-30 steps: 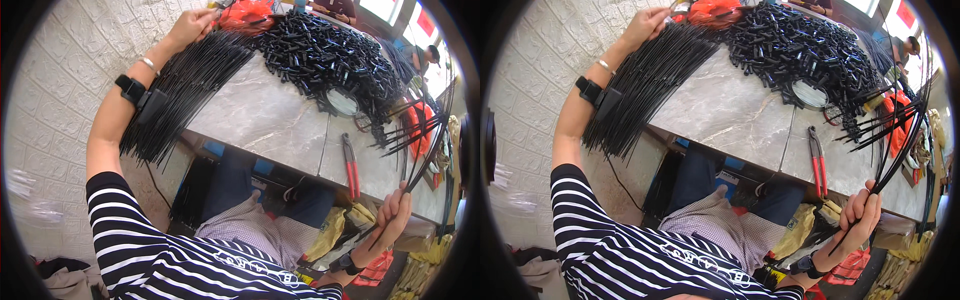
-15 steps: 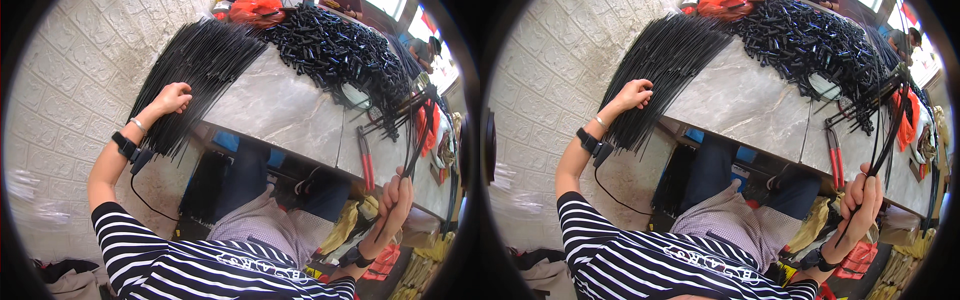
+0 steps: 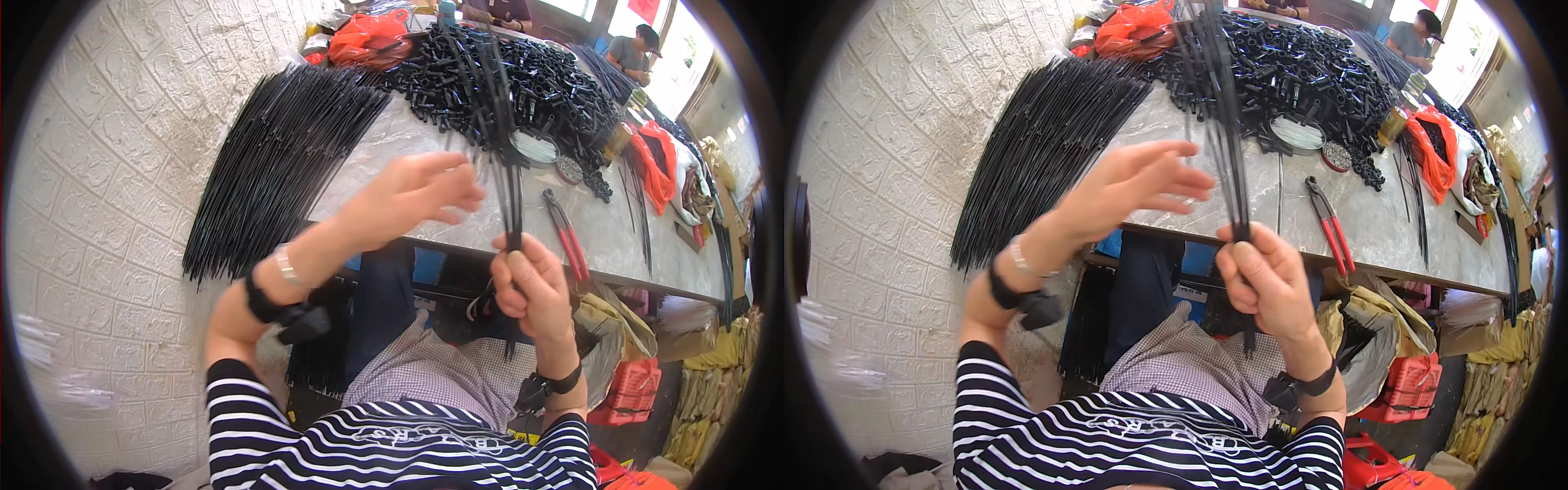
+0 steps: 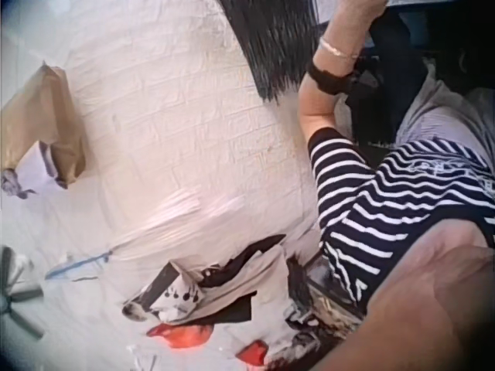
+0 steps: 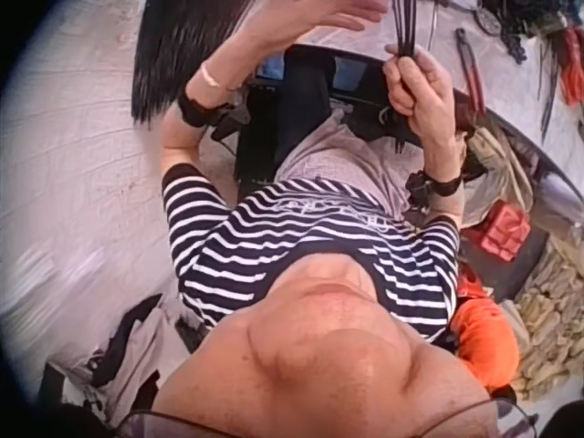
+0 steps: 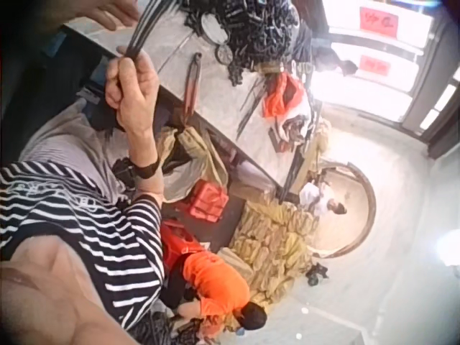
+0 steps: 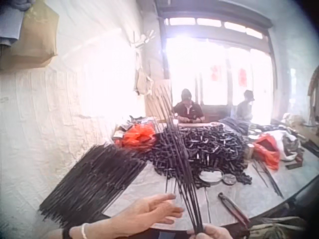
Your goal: Assembling black rods into a central hub and using pliers to trim components for umbrella construction.
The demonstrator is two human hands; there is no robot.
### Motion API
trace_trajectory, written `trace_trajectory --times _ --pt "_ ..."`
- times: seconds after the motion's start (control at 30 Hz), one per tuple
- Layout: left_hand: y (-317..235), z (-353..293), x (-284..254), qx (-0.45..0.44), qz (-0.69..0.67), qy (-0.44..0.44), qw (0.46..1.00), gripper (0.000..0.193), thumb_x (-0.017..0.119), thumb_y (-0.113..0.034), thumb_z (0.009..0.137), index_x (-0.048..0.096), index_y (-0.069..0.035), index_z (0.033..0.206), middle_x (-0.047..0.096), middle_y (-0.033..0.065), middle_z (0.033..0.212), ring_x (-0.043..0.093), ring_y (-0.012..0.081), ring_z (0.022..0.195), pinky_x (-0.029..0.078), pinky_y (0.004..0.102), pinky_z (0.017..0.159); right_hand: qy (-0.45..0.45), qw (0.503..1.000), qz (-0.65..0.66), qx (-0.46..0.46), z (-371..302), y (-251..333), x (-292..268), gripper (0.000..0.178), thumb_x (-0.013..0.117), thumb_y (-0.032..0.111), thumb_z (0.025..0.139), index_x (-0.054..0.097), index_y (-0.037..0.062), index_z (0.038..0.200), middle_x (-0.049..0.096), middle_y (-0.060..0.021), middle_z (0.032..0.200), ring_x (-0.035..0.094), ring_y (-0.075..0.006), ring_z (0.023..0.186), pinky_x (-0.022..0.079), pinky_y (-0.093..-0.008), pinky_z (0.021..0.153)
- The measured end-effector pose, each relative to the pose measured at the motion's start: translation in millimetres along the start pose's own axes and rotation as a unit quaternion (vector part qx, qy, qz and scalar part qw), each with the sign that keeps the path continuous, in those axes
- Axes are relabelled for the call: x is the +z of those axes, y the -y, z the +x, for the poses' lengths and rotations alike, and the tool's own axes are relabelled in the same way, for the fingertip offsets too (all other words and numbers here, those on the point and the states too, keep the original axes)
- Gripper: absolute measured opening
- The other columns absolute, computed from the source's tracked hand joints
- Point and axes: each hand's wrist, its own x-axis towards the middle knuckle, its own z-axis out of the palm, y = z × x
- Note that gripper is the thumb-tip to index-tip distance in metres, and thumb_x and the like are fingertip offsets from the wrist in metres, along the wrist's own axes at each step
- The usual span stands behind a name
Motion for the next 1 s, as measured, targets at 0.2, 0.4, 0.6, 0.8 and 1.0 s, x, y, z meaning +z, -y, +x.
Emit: trace_trajectory --times 0.2,0.4,0.6,0.8,1.0 --pt "38 24 45 0.006 -0.15 -0.044 0.988 0.03 0.049 -0.025 0.098 0.057 0.003 0.103 0.068 0.0149 0.092 0.069 0.0212 0.083 0.057 0.03 0.072 -0.019 0.999 -0.003 0.038 -10 -13 14 0.025 0.043 0.014 0.099 0.047 0.0004 0.119 0.048 -0.0038 0.078 0.034 -0.0044 0.048 0.029 -0.018 0.04" --pt "19 6 41 0.01 0.122 -0.016 0.992 0.024 0.055 -0.025 0.095 0.061 -0.002 0.098 0.069 0.0065 0.084 0.061 0.0075 0.064 0.048 0.0192 0.052 -0.005 0.999 0.002 0.051 -9 0 3 0.022 0.043 0.018 0.1 0.051 0.0019 0.112 0.044 0.0009 0.073 0.03 -0.0006 0.047 0.021 -0.0158 0.037" --pt "22 -2 1 0.215 0.34 -0.179 0.898 0.061 0.082 -0.026 0.069 0.054 0.001 0.117 0.066 0.0071 0.097 0.062 0.0151 0.078 0.049 0.0284 0.071 0.012 0.998 0.008 0.06 -25 4 -3 0.021 0.044 0.019 0.101 0.052 0.0014 0.108 0.043 0.0011 0.07 0.03 -0.0014 0.046 0.022 -0.0166 0.037" --pt "38 31 35 0.228 0.185 -0.05 0.955 0.065 0.079 -0.007 0.072 0.047 0.002 0.128 0.066 0.0113 0.107 0.06 0.0206 0.109 0.047 0.0323 0.093 0.032 0.995 0.012 0.092 -42 -8 -6 0.02 0.047 0.016 0.099 0.052 -0.0001 0.109 0.049 -0.0018 0.073 0.041 -0.0059 0.052 0.037 -0.0203 0.045" --pt "45 35 58 0.174 -0.001 -0.003 0.985 0.015 0.061 -0.002 0.088 0.064 0.004 0.101 0.07 0.0128 0.087 0.069 0.0181 0.081 0.056 0.0283 0.074 0.01 0.999 -0.027 0.037 -44 1 -13 0.025 0.048 0.013 0.098 0.05 -0.0014 0.118 0.052 -0.0036 0.078 0.048 -0.0079 0.059 0.043 -0.0223 0.05"
